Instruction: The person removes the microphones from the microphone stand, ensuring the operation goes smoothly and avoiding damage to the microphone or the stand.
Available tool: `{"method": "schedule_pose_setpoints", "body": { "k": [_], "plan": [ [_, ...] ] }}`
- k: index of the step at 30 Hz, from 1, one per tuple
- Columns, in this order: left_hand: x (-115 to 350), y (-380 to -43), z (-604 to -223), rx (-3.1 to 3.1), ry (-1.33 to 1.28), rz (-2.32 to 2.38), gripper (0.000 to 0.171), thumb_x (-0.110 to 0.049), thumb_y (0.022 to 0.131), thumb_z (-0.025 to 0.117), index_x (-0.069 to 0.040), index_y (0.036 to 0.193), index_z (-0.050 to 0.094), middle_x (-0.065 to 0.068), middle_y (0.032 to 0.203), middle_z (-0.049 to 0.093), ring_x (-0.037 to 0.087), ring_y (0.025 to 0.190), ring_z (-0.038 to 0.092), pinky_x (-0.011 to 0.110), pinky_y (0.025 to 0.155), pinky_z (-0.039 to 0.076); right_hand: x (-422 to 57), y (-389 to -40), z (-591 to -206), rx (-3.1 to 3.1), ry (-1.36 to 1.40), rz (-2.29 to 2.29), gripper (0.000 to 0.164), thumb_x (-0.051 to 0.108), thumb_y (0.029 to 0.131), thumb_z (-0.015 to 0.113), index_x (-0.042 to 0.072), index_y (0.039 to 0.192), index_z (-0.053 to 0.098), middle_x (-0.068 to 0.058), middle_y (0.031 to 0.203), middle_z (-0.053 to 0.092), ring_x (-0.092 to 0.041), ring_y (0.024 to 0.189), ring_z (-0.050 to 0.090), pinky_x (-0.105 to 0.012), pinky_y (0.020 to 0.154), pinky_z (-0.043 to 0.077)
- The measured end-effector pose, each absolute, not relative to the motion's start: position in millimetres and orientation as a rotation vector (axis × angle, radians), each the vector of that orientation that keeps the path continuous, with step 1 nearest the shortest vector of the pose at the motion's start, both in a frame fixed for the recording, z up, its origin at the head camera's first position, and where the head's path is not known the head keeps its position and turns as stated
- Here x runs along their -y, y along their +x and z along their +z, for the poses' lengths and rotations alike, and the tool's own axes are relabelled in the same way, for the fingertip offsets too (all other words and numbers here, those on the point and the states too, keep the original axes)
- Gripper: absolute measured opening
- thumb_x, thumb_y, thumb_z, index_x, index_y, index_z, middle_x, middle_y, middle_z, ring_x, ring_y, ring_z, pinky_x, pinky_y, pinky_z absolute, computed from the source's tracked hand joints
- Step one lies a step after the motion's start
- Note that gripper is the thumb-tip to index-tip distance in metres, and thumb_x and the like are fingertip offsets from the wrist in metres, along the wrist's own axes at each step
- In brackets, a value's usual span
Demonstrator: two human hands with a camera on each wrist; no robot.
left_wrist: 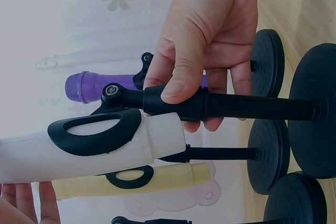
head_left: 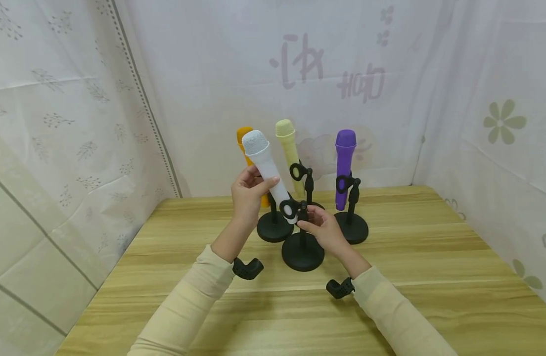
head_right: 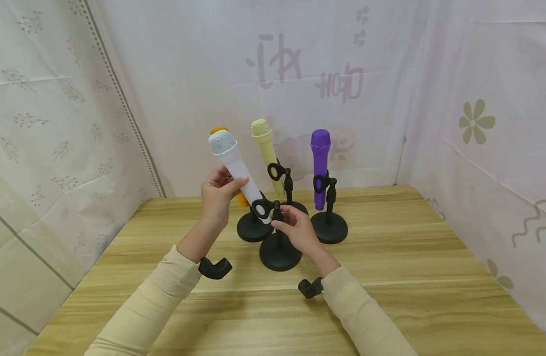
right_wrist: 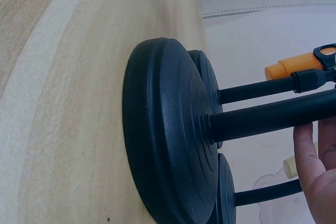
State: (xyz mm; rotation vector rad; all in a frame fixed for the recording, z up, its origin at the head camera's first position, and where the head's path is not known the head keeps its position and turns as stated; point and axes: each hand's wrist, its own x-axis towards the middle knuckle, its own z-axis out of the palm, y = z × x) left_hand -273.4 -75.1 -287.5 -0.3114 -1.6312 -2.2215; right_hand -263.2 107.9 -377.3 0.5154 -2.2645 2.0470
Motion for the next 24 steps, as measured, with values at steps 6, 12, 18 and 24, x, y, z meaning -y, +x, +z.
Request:
{"method": "schedule_pose_setpoints", "body": {
  "k": [6,12,18,24],
  "plan": [
    [75.2,-273.6,-286.6,1.625,-0.31,-2.216,0.042,-0.013,0.065,0.079,-0.006,0.103,0.061,0.011,0.094,0.058,0.019,0.078,0.055,0.03,0.071,0.05,-106.9,-259.5,-372.4,2.286,0.498,2.025,0.03,0.01,0.081,0.064,0.006,0.11,0.056,-0.011,0.1,0.059,-0.023,0.089,0.057,-0.034,0.077,0.048],
    [75.2,-274.4,-287.0,1.617,-0.311,-2.213,0.042,-0.014,0.065,0.079,-0.006,0.102,0.062,0.011,0.094,0.058,0.019,0.078,0.055,0.029,0.07,0.05,-107.0,-260.5,-373.3,2.285,0.496,2.019,0.03,0.01,0.081,0.064,0.006,0.11,0.056,-0.012,0.1,0.059,-0.024,0.089,0.057,-0.035,0.077,0.048],
    [75.7,-273.9,-286.2,1.615,-0.314,-2.203,0.041,-0.014,0.065,0.079,-0.006,0.101,0.062,0.01,0.093,0.058,0.018,0.077,0.055,0.027,0.067,0.05,-107.0,-260.8,-373.6,2.275,0.509,2.034,0.03,0.009,0.081,0.064,0.006,0.11,0.055,-0.012,0.101,0.059,-0.024,0.09,0.057,-0.034,0.077,0.048],
    [75.8,-273.4,-284.5,1.626,-0.307,-2.193,0.041,-0.014,0.065,0.079,-0.007,0.102,0.062,0.01,0.093,0.058,0.019,0.077,0.054,0.026,0.066,0.049,-107.2,-260.8,-373.5,2.27,0.514,2.032,0.03,0.008,0.081,0.063,0.005,0.11,0.055,-0.013,0.101,0.059,-0.024,0.09,0.057,-0.034,0.077,0.048]
  ]
}}
